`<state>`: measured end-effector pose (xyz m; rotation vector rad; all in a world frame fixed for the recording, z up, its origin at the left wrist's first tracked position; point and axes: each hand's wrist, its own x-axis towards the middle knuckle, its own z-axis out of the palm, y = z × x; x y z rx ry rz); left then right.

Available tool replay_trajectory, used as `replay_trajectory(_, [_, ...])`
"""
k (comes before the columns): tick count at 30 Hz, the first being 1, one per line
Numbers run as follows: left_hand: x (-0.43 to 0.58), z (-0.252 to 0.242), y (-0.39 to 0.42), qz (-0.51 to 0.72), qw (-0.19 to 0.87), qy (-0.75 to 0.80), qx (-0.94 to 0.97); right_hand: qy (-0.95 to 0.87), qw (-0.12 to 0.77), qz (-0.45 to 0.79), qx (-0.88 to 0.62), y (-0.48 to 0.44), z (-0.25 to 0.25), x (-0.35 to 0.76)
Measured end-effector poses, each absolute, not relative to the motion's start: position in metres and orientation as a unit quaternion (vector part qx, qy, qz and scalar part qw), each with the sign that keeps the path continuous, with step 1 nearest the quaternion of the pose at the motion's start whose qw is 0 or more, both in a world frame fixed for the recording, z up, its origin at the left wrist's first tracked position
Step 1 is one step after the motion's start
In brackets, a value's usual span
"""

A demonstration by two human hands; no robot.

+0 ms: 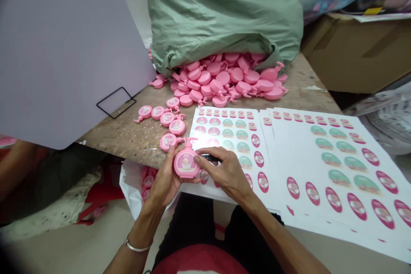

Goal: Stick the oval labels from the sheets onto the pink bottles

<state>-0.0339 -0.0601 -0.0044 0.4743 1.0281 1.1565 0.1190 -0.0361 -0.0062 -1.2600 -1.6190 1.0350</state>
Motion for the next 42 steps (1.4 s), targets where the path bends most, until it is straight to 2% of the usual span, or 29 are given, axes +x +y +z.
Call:
replay_trajectory(13, [-0.034, -0.005, -0.065, 0.504, 0.675, 0.443, 0.306, -0.662, 0.396, 0.375, -0.514, -0.037, -0.008, 0.119])
replay_trajectory(15, [-0.033, -0.008, -0.066, 0.503, 0.65, 0.465, 0.328, -0.691, 0.381, 0.308, -0.532, -0.039, -0.008, 0.12])
replay_trajectory(18, [-0.031, -0.014, -0.066, 0.516, 0.588, 0.51, 0.358, -0.729, 0.329, 0.143, -0.583, -0.042, -0.008, 0.122])
replay_trajectory(20, [-0.03, -0.017, -0.066, 0.53, 0.542, 0.538, 0.368, -0.719, 0.317, 0.087, -0.613, -0.044, -0.009, 0.121])
replay_trajectory(26, [-0.02, -0.025, -0.069, 0.547, 0.481, 0.602, 0.325, -0.638, 0.429, 0.278, -0.576, -0.047, -0.027, 0.089])
replay_trajectory(29, [-0.022, -0.03, -0.069, 0.541, 0.483, 0.608, 0.323, -0.622, 0.426, 0.29, -0.59, -0.044, -0.038, 0.086])
replay_trajectory(33, [-0.043, -0.035, -0.059, 0.489, 0.456, 0.634, 0.389, -0.62, 0.378, 0.322, -0.608, -0.011, -0.044, 0.124])
replay_trajectory(35, [-0.058, -0.04, -0.049, 0.468, 0.407, 0.66, 0.424, -0.633, 0.361, 0.31, -0.611, 0.023, -0.042, 0.149])
replay_trajectory(37, [-0.072, -0.047, -0.034, 0.453, 0.356, 0.675, 0.461, -0.639, 0.329, 0.241, -0.652, 0.065, -0.04, 0.165])
replay_trajectory(39, [-0.083, -0.055, -0.018, 0.44, 0.309, 0.688, 0.488, -0.628, 0.273, 0.183, -0.705, 0.106, -0.039, 0.168])
replay_trajectory(42, [-0.093, -0.067, 0.003, 0.425, 0.25, 0.704, 0.51, -0.604, 0.246, 0.14, -0.745, 0.154, -0.043, 0.154])
